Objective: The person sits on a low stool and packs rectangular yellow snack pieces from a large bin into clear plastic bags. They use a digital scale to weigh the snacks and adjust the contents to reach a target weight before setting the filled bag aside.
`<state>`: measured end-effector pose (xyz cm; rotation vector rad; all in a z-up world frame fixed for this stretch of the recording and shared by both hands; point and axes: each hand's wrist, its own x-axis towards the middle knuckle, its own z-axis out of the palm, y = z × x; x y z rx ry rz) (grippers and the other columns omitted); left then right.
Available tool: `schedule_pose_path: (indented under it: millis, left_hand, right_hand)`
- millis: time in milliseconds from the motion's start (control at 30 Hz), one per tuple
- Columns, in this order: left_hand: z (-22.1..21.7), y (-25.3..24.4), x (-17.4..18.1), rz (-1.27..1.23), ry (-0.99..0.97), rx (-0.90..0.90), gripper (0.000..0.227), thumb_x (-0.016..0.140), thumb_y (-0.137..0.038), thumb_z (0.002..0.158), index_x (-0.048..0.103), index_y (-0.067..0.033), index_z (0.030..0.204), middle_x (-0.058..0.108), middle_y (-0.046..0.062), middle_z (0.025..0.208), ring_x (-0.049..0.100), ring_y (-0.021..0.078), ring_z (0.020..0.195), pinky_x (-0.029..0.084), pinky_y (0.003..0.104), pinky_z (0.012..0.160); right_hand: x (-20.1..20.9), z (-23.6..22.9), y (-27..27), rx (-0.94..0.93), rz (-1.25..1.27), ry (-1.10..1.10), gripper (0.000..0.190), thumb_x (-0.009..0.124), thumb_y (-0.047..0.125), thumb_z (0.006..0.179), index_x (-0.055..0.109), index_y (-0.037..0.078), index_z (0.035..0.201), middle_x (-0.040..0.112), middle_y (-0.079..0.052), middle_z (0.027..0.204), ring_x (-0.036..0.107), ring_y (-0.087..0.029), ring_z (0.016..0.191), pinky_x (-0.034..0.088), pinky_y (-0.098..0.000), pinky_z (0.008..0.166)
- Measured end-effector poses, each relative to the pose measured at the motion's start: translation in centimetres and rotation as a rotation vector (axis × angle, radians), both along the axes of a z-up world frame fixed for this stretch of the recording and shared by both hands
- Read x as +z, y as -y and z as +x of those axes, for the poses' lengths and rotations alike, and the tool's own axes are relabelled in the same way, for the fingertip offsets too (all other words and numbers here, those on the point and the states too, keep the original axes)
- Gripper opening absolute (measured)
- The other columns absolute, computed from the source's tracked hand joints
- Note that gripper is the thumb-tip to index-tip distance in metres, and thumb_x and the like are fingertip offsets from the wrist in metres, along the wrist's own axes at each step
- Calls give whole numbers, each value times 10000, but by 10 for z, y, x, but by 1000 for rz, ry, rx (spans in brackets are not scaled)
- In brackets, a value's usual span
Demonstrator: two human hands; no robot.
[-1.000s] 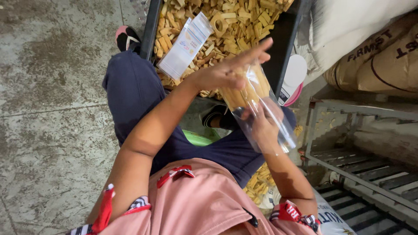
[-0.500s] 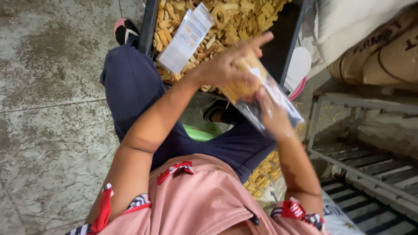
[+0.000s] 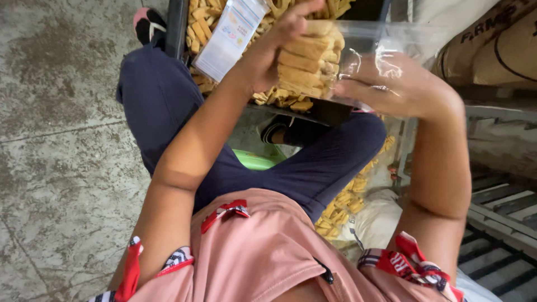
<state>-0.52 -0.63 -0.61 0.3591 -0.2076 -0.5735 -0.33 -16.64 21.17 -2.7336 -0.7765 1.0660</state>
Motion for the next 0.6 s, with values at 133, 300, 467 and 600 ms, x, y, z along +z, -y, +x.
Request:
schedule_pose_path:
  millis: [133,300,467,600]
  left_hand:
    - [3,7,-7,151,17,64,867,837,-409,879,373,-55,1520,577,212,1406,653,318,1269,608,458,1083]
    - [15,-23,-33,253,-277,371,647,731,-450,871,508,-47,1325,628,157,1230,719,302,1114,659,508,924]
    - [15,-54,-32,-171,-337,496,458,583,-498,990,635,-83,1178,703,72,1146,721,275,1055,607,493,980]
    - [6,-65,-20,-245,-280,451,387,576,-451,1029,654,-95,1159,712,49,1135,711,240,1075,581,429,985]
  right_hand:
    - [-27,15,22,266,382,202,191,689,177,990,707,-9,957,688,-206,923,673,-313,835,536,-406,726]
    - [-96,48,133,-574,837,606,194,702,208,948,740,19,975,712,-203,899,703,-325,812,558,-424,723]
    - [-316,36,150,-521,197,230,218,715,238,905,772,48,992,735,-199,874,733,-337,789,579,-442,720]
    - [-442,-9,125,-779,-106,364,328,753,367,858,760,82,1020,729,-227,926,705,-417,857,563,-518,758]
